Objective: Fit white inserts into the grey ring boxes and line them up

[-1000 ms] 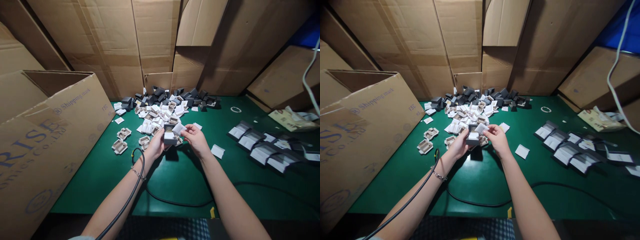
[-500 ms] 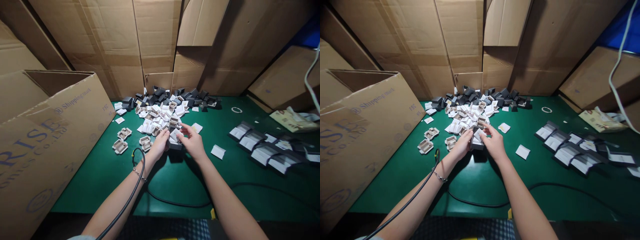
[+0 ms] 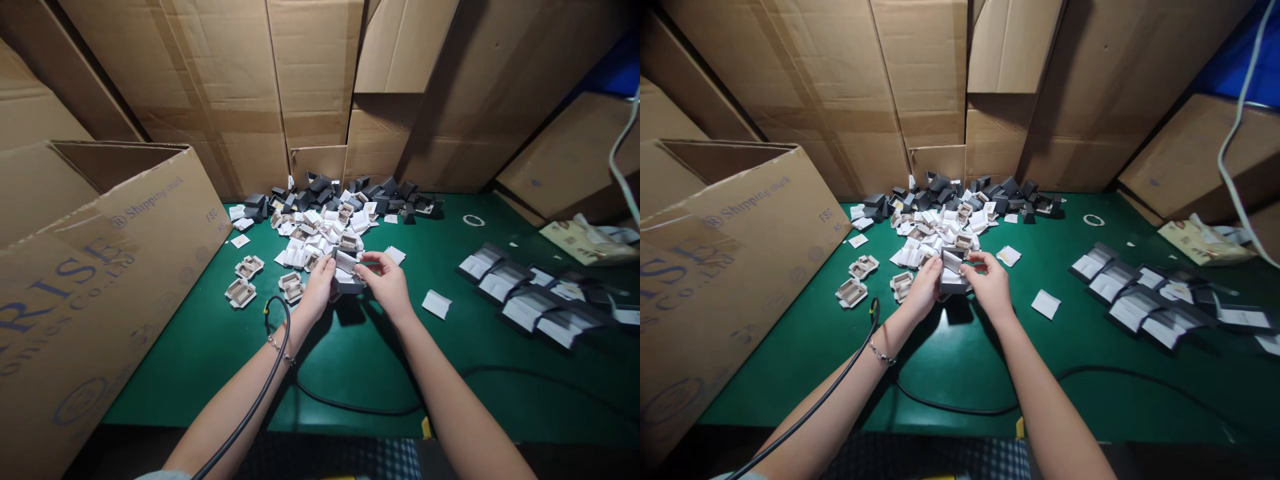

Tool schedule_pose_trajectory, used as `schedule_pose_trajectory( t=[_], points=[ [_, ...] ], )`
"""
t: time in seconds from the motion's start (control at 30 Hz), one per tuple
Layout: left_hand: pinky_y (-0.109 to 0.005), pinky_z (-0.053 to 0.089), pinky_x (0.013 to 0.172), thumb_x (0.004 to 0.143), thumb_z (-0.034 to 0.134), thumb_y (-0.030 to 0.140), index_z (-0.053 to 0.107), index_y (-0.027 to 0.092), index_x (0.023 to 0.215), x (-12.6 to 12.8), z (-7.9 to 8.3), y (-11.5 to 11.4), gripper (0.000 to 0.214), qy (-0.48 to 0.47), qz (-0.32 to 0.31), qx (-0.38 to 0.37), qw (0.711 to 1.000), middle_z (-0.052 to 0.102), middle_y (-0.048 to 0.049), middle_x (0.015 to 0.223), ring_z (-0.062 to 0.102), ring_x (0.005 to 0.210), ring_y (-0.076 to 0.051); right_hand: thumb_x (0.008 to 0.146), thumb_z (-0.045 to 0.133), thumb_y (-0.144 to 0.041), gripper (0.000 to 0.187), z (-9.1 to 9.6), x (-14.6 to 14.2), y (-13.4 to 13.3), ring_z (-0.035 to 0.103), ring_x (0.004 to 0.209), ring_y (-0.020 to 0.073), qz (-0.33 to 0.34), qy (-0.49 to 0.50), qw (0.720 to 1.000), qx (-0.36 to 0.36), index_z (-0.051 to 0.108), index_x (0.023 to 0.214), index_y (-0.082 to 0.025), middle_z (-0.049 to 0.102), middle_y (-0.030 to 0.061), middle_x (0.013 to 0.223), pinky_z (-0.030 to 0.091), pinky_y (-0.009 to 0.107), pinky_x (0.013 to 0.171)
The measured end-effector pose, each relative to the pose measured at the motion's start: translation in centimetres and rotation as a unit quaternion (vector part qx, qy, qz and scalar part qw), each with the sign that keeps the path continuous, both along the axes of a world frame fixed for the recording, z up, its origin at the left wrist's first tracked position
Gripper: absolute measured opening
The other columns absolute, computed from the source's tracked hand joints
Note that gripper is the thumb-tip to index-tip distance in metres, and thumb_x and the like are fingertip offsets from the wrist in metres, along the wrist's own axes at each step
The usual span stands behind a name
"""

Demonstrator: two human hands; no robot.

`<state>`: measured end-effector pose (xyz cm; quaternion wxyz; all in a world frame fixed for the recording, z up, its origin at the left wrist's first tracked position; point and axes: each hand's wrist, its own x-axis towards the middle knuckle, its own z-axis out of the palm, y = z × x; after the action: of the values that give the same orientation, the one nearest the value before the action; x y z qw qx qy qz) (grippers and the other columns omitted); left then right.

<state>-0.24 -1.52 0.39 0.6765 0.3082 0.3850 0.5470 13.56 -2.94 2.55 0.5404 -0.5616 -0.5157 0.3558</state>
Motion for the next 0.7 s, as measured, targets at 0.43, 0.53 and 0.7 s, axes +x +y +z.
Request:
schedule_pose_trajectory(
  t=[0.43, 0.53, 0.7],
  points=[
    [-0.020, 0.019, 0.036, 0.076, 0.063, 0.053, 0.059, 0.018, 0.106, 0.0, 1.0, -0.5, 0.047, 0.090, -0.029, 0.043, 0.995, 0.039, 0.0079, 0.046, 0.032, 0.034, -0.006, 0.058, 0.071, -0.048, 0.030, 0.2, 0.1, 0.3, 0.061, 0.078, 0.0203, 0.013, -0.037, 0.999, 0.005, 0.067, 0.059, -0.018, 0.066, 0.0081, 0.086, 0.049, 0.036, 0.077],
    [-0.020, 0.021, 0.036, 0.077, 0.061, 0.053, 0.057, 0.017, 0.108, -0.1, 1.1, -0.5, 0.047, 0.101, -0.030, 0.056, 0.993, 0.040, 0.0071, 0.049, 0.033, 0.036, -0.006, 0.060, 0.069, -0.050, 0.032, 0.1, 0.2, 0.4, 0.061, 0.080, 0.0212, 0.014, -0.049, 0.999, 0.011, 0.066, 0.059, -0.018, 0.067, 0.0077, 0.084, 0.048, 0.036, 0.080],
    [-0.022, 0.024, 0.037, 0.079, 0.059, 0.050, 0.057, 0.017, 0.109, -0.1, 1.4, -0.7, 0.045, 0.126, -0.038, 0.054, 0.990, 0.037, 0.0075, 0.048, 0.031, 0.037, -0.007, 0.063, 0.067, -0.052, 0.034, 0.0, 0.3, 0.5, 0.061, 0.079, 0.0210, 0.014, -0.069, 0.997, 0.013, 0.066, 0.060, -0.018, 0.068, 0.0081, 0.086, 0.047, 0.035, 0.078]
  ],
)
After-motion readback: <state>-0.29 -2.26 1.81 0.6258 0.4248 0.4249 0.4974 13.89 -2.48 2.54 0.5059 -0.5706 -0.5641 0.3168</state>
